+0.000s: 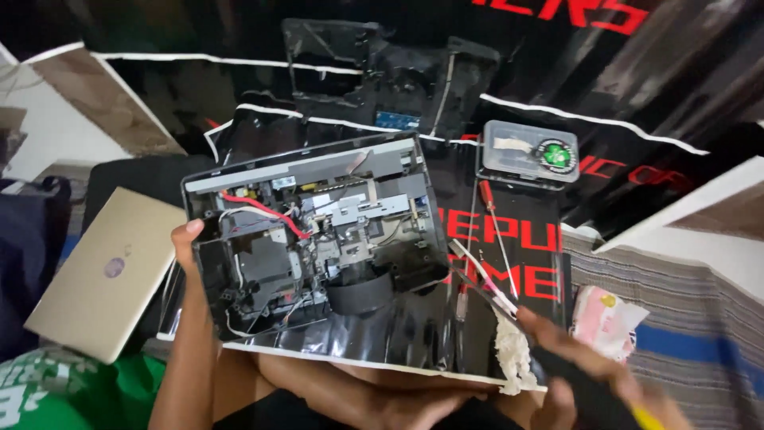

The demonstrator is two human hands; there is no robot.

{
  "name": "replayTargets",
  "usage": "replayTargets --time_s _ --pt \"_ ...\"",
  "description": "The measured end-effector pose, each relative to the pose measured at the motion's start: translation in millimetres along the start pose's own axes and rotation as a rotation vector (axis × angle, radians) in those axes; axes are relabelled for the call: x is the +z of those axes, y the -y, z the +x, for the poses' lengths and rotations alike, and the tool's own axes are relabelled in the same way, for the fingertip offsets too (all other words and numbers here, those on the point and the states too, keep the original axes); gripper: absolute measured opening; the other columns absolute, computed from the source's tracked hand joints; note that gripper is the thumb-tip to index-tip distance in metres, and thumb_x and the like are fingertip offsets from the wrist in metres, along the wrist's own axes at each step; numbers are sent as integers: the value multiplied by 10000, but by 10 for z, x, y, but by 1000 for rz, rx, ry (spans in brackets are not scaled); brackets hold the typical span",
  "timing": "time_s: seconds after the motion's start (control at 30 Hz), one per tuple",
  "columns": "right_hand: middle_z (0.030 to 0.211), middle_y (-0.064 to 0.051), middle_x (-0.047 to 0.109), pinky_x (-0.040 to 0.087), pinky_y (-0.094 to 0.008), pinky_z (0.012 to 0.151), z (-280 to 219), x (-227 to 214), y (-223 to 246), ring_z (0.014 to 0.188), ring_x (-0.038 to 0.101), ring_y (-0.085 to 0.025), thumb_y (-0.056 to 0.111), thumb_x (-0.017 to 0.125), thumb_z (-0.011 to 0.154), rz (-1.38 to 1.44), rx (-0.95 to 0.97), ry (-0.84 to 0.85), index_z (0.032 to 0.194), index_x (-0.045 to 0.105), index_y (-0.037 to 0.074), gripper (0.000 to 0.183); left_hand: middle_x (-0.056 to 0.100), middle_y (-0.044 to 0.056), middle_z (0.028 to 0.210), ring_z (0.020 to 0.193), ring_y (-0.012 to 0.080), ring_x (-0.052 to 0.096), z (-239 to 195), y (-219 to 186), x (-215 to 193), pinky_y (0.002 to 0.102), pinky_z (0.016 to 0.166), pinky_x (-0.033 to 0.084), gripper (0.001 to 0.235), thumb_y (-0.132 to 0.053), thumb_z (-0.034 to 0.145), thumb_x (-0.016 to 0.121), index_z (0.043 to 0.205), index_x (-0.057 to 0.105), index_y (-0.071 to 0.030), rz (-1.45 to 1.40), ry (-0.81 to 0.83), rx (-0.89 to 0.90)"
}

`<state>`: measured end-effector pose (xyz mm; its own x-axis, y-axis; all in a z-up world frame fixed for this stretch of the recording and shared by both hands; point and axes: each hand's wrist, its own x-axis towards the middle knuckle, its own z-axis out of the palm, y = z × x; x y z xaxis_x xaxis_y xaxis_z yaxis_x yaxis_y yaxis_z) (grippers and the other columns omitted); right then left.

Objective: The person uses a screwdriver to remove screws from a disassembled electronic device, then uses a cotton swab to clean internal components. They continue to adjust and inspect the device while seated on the floor.

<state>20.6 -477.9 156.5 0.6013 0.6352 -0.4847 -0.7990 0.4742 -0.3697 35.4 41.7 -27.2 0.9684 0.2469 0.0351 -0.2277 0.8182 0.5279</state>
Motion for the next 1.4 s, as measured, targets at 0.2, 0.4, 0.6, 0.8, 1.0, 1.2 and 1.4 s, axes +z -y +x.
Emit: replayTargets --time_s 0.2,0.4,0.6,0.8,1.0,1.2,1.4 --pt "1360 -371 624 544 -591 1174 567 -815 -374 1238 707 -466 356 502 1153 -756 -1197 193 1230 684 -79 478 720 228 1157 1032 377 698 57 -6 -94 485 884 563 563 -306 883 589 1345 609 15 -63 39 -25" --pt "1567 -288 548 413 -467 1187 -39 -181 -27 1492 562 -384 279 590 987 -1450 -664 353 1447 521 15 535 734 206 1156 1037 354 705 72 -3 -120 460 891 568 515 -294 904 607 1310 631 21 -44 123 -23" --pt "1471 -149 683 481 -287 1170 119 -368 -286 1389 641 -179 87 823 781 -1400 -764 191 1324 656 78 569 742 208 1101 984 353 717 101 23 -335 435 849 579 510 -298 877 556 1260 676 17 -5 -103 14" --pt "1530 -268 586 598 -437 1091 56 -224 -554 1427 616 -347 186 646 920 -1163 -661 140 1355 573 -65 507 745 158 1072 972 301 716 86 15 -130 383 813 580 494 -334 878 573 1239 678 -13 103 -73 34" --pt "1399 -237 706 607 -235 969 261 -434 -625 1112 811 -188 168 589 924 -1350 -898 19 1249 654 -2 373 749 184 1073 977 327 719 96 37 -213 408 866 578 498 -312 865 581 1239 686 -1 -5 -152 -24" --pt "552 -95 741 554 -186 662 297 -217 -660 553 714 -87 64 567 910 -1044 -588 -233 1265 746 -123 440 740 191 1083 967 329 731 146 75 -211 419 841 608 504 -265 846 610 1249 658 35 151 -136 164" --pt "1342 -162 761 502 -234 1078 146 -243 -576 1300 715 -182 39 664 828 -1492 -877 -168 1185 661 40 357 718 169 1156 1038 307 712 160 76 -270 415 892 596 518 -241 883 616 1334 603 13 204 -42 186"
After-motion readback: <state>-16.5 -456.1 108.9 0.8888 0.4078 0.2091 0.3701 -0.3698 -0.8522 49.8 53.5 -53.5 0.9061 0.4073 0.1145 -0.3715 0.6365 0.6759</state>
